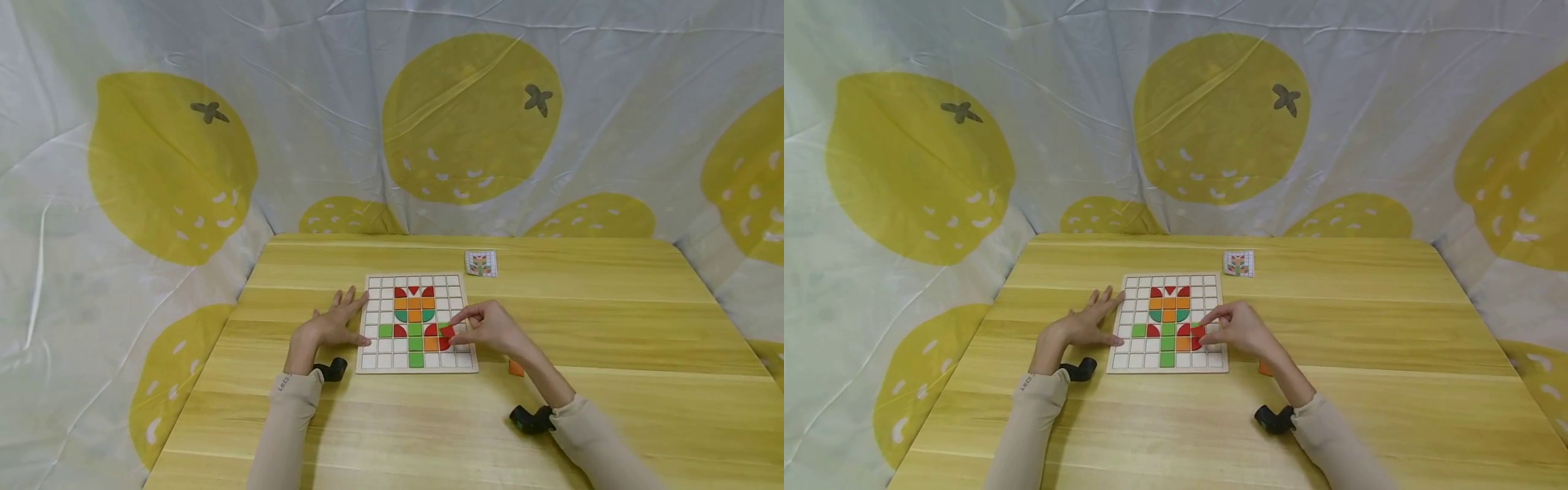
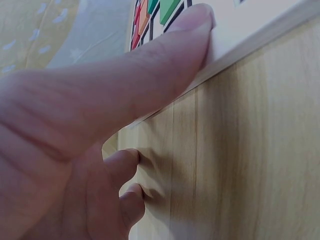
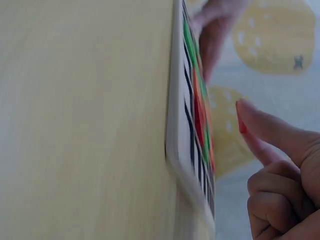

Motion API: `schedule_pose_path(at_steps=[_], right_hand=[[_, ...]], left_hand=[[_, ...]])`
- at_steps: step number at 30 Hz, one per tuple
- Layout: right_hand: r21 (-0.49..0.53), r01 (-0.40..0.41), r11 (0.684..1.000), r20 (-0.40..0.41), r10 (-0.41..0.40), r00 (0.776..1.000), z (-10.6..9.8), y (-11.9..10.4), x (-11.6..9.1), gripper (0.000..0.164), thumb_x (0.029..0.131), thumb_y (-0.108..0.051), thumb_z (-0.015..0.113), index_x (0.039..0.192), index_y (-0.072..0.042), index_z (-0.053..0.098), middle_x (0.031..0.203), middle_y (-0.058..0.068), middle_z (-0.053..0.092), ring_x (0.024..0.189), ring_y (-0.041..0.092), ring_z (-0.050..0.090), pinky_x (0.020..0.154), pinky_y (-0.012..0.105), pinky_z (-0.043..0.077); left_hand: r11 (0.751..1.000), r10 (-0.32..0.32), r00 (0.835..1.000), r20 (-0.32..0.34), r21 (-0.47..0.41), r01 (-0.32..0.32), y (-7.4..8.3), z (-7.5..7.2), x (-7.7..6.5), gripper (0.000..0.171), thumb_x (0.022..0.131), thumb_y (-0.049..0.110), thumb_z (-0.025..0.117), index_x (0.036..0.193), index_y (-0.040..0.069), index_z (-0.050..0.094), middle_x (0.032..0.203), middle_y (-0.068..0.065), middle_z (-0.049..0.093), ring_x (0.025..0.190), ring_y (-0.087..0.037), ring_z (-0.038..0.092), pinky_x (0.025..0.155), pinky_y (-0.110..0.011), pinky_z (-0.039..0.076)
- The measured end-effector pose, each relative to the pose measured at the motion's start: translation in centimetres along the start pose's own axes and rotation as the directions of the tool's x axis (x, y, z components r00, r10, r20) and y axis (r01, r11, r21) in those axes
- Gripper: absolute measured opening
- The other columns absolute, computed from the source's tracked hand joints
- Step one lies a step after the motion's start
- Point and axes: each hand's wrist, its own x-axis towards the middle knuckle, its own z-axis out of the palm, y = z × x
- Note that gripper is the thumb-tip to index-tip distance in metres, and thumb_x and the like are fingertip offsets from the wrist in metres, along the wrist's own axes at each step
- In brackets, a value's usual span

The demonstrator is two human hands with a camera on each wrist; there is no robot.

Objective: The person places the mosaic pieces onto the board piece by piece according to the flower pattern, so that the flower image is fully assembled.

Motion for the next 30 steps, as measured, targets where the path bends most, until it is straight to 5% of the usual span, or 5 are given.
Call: schedule_pose_path(at_steps=[8, 13, 19, 30], right_hand=[[-0.017, 0.027, 1.000, 0.022, -0.026, 0.999, 6.8, -3.8, 2.3, 0.022, 0.073, -0.016, 0.095, 0.091, -0.011, 0.083, 0.054, -0.007, 0.029, 0.054, 0.010, 0.027, 0.052, 0.022, 0.023], [-0.050, 0.047, 0.998, 0.006, -0.047, 0.999, 9.3, -4.5, 3.2, 0.021, 0.072, -0.016, 0.095, 0.088, -0.010, 0.083, 0.054, -0.006, 0.037, 0.053, 0.009, 0.032, 0.049, 0.022, 0.024], [-0.055, 0.058, 0.997, 0.026, -0.056, 0.998, 10.1, -4.5, 3.7, 0.022, 0.073, -0.018, 0.095, 0.090, -0.010, 0.082, 0.057, -0.005, 0.044, 0.056, 0.010, 0.034, 0.051, 0.022, 0.023], [0.032, 0.053, 0.998, 0.084, -0.055, 0.995, 9.7, -4.0, 3.8, 0.017, 0.080, -0.009, 0.089, 0.096, -0.008, 0.084, 0.054, -0.005, 0.037, 0.053, 0.011, 0.032, 0.050, 0.021, 0.023]], left_hand=[[1.000, -0.008, 1.000, -0.004, -0.002, 0.008, 0.0, 0.0, -0.1, 0.101, 0.092, 0.038, 0.077, 0.168, 0.021, 0.013, 0.175, -0.014, -0.008, 0.161, -0.040, -0.012, 0.116, -0.083, -0.003], [1.000, -0.010, 1.000, -0.002, 0.011, 0.010, 0.2, -0.1, -0.2, 0.101, 0.092, 0.040, 0.077, 0.168, 0.021, 0.012, 0.175, -0.015, -0.007, 0.161, -0.041, -0.012, 0.116, -0.084, -0.002], [1.000, -0.011, 1.000, -0.001, 0.011, 0.011, 0.4, -0.3, -0.3, 0.101, 0.093, 0.039, 0.077, 0.168, 0.020, 0.012, 0.175, -0.015, -0.008, 0.161, -0.041, -0.012, 0.116, -0.084, -0.002], [1.000, -0.007, 1.000, -0.001, -0.004, 0.007, 0.4, -0.3, -0.3, 0.099, 0.093, 0.038, 0.076, 0.168, 0.018, 0.014, 0.175, -0.017, -0.007, 0.161, -0.042, -0.011, 0.116, -0.084, -0.003]])
